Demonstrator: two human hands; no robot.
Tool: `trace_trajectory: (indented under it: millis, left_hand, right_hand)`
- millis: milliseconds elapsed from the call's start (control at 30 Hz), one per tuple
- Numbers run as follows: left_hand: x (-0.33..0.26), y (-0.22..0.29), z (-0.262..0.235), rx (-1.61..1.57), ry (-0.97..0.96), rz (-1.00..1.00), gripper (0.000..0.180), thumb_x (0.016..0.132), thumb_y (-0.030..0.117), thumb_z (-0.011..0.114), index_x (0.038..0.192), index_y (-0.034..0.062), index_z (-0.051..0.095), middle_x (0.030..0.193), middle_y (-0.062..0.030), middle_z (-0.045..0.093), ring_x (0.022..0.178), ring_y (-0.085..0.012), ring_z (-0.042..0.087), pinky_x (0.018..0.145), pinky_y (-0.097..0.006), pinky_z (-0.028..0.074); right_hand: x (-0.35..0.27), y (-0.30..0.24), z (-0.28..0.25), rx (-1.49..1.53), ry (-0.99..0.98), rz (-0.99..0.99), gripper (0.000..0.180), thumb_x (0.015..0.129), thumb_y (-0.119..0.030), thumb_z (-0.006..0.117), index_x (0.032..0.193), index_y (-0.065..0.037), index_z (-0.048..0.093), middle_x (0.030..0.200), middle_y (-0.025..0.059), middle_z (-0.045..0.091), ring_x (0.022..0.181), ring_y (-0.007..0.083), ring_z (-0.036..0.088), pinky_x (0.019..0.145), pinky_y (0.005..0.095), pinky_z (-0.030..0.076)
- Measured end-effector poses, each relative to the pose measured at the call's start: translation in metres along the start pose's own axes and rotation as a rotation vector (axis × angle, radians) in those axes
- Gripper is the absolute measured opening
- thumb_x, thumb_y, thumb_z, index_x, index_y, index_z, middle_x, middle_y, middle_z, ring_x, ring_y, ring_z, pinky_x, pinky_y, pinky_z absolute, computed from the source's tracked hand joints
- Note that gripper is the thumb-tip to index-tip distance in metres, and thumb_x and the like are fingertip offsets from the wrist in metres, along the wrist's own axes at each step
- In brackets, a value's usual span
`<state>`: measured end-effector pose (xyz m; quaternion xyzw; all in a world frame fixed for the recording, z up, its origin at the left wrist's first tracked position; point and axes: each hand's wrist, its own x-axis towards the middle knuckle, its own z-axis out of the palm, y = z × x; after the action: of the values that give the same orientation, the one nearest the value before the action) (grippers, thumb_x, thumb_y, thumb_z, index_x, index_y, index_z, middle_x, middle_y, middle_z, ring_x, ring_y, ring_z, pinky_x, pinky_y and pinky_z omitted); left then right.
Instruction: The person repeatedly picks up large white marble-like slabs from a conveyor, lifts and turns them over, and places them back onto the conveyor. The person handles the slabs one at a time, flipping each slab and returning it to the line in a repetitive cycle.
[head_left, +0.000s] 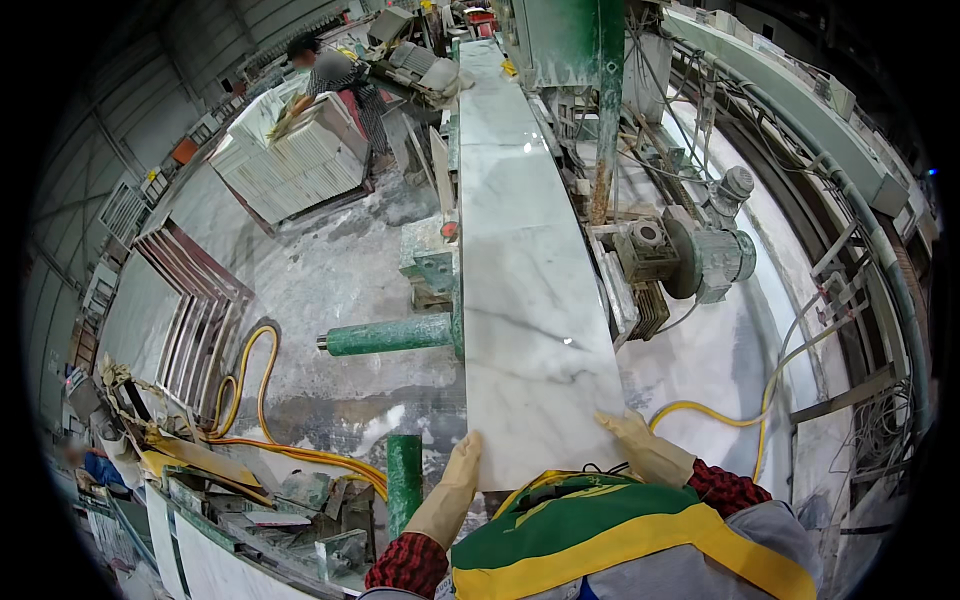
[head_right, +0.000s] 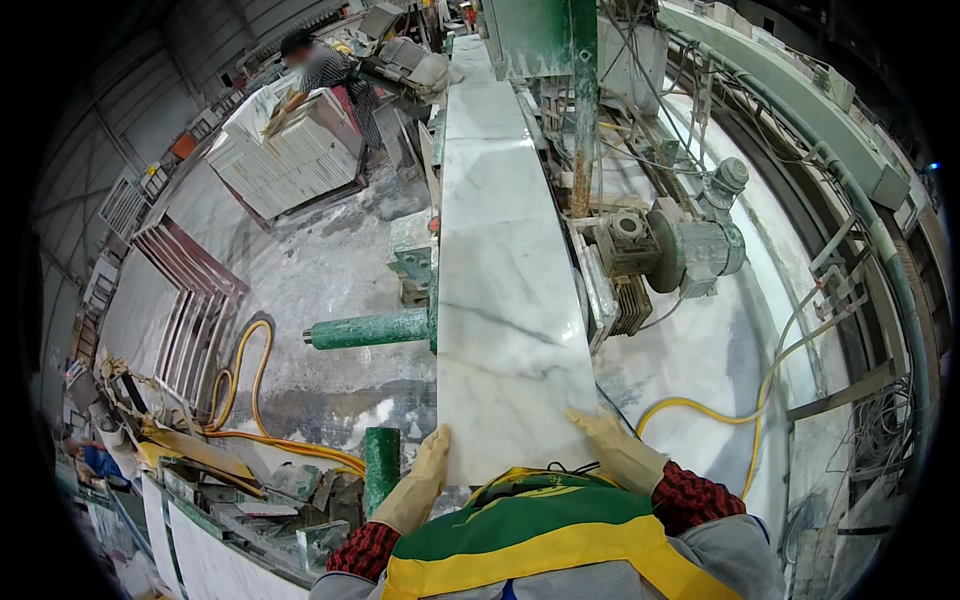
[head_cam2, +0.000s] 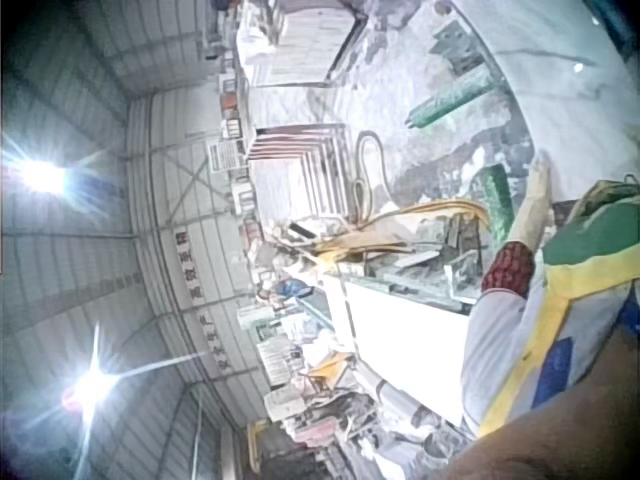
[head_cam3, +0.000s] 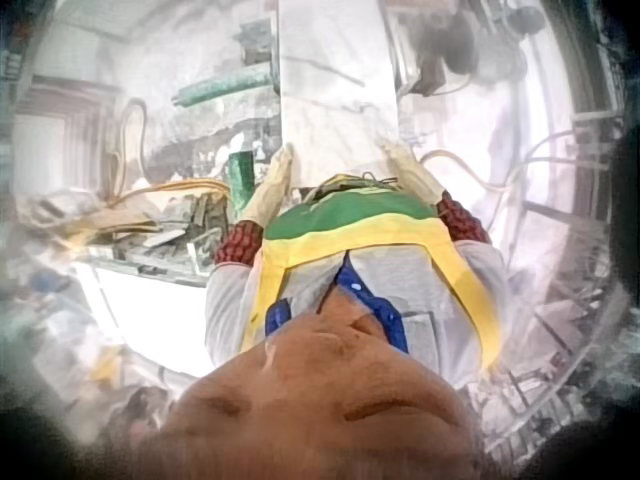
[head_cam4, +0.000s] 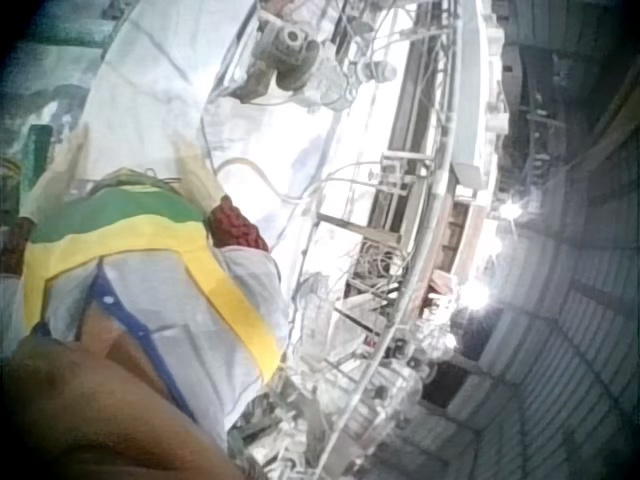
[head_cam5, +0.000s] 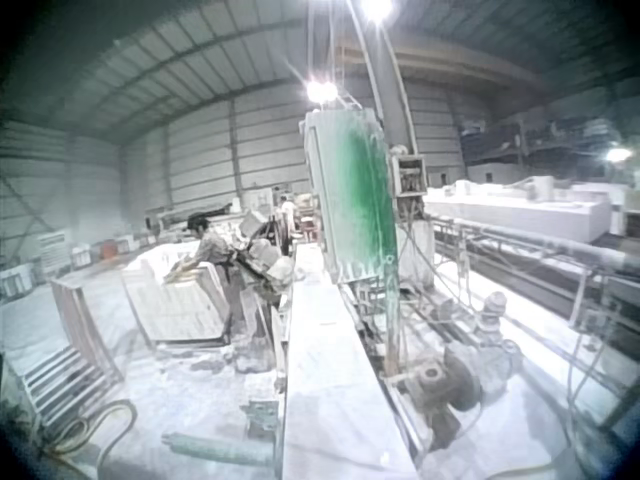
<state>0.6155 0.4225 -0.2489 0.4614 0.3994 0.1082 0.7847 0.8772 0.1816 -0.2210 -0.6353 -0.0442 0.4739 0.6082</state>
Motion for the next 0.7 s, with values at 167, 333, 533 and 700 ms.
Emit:
trace_trajectory:
  millis: [167, 333, 533, 700]
  left_hand:
    - [0.006, -0.001, 0.004, -0.022, 0.015, -0.013, 0.043, 0.109, 0.036, 0.051, 0.13, 0.0, 0.061, 0.119, -0.0102, 0.071, 0.105, -0.0204, 0.069, 0.091, -0.037, 0.058]
    - [0.007, -0.002, 0.011, -0.04, 0.062, 0.027, 0.043, 0.109, 0.039, 0.05, 0.122, 0.0, 0.064, 0.111, -0.0079, 0.071, 0.097, -0.0159, 0.068, 0.083, -0.033, 0.056]
    - [-0.008, 0.026, 0.029, 0.018, 0.042, 0.03, 0.046, 0.108, 0.042, 0.051, 0.128, 0.0021, 0.063, 0.115, -0.0074, 0.07, 0.098, -0.015, 0.068, 0.084, -0.033, 0.056]
    - [-0.005, 0.03, 0.027, -0.043, 0.056, -0.052, 0.05, 0.108, 0.043, 0.049, 0.137, 0.0031, 0.058, 0.118, -0.0082, 0.07, 0.103, -0.0182, 0.068, 0.088, -0.034, 0.056]
  right_hand:
    - [0.01, 0.006, -0.009, 0.007, -0.018, -0.047, 0.042, 0.094, -0.024, 0.075, 0.13, -0.004, 0.064, 0.121, 0.0078, 0.07, 0.107, 0.0188, 0.064, 0.092, 0.0376, 0.053]
    - [-0.011, -0.036, 0.013, 0.018, 0.06, 0.102, 0.047, 0.092, -0.025, 0.077, 0.131, -0.001, 0.064, 0.121, 0.009, 0.069, 0.109, 0.0205, 0.064, 0.092, 0.0386, 0.053]
    - [0.022, 0.005, -0.016, -0.061, 0.0, -0.064, 0.06, 0.09, -0.032, 0.079, 0.134, 0.003, 0.059, 0.125, 0.0094, 0.067, 0.109, 0.0228, 0.064, 0.094, 0.041, 0.052]
    - [0.005, -0.026, 0.003, -0.046, -0.024, -0.003, 0.061, 0.09, -0.035, 0.08, 0.135, 0.002, 0.06, 0.125, 0.0092, 0.067, 0.11, 0.0212, 0.062, 0.095, 0.0392, 0.05]
